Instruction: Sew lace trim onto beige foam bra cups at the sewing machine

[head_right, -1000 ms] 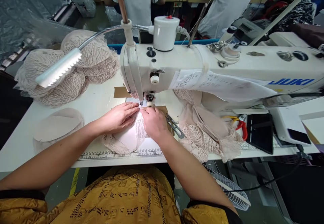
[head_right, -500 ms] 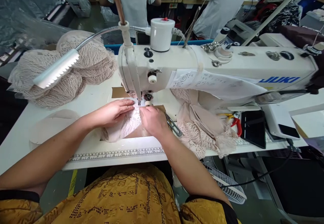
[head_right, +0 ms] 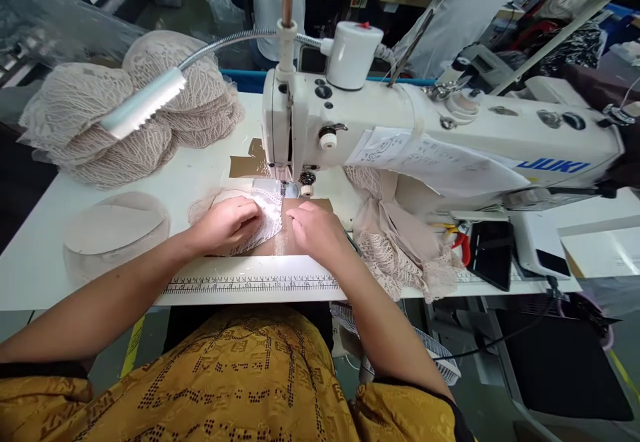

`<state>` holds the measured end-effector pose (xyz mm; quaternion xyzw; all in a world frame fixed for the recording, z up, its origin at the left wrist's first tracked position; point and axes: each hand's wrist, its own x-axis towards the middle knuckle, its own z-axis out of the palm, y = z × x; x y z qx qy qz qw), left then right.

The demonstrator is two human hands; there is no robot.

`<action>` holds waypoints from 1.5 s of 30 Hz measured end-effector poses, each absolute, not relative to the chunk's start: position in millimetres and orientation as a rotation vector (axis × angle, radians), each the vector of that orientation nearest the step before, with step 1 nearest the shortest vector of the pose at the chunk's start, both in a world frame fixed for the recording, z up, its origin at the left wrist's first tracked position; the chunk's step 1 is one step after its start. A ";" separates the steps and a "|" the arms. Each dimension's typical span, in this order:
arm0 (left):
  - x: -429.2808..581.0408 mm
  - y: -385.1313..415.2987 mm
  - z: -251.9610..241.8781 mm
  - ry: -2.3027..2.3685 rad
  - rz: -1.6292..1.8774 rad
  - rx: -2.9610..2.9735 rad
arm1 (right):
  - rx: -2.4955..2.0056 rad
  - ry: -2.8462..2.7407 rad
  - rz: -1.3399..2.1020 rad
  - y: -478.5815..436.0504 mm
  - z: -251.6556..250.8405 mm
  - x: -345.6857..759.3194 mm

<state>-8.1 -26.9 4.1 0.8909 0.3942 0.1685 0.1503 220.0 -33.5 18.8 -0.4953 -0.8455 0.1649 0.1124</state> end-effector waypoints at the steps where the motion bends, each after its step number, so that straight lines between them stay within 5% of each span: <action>1: -9.2 -26.6 4.4 1.127 0.494 2.535 | -1.422 -2.526 0.501 -37.0 21.6 219.4; 11: -15.0 -28.2 1.2 0.826 0.434 2.739 | -1.346 -2.621 0.186 -79.0 -11.0 205.3; 34: -11.8 -30.8 -9.0 0.846 0.348 2.975 | -1.228 -2.357 0.425 -71.6 -15.5 217.8; 45: -12.4 -23.3 -8.4 0.825 0.319 2.920 | -1.387 -2.579 0.133 -64.2 -12.4 209.3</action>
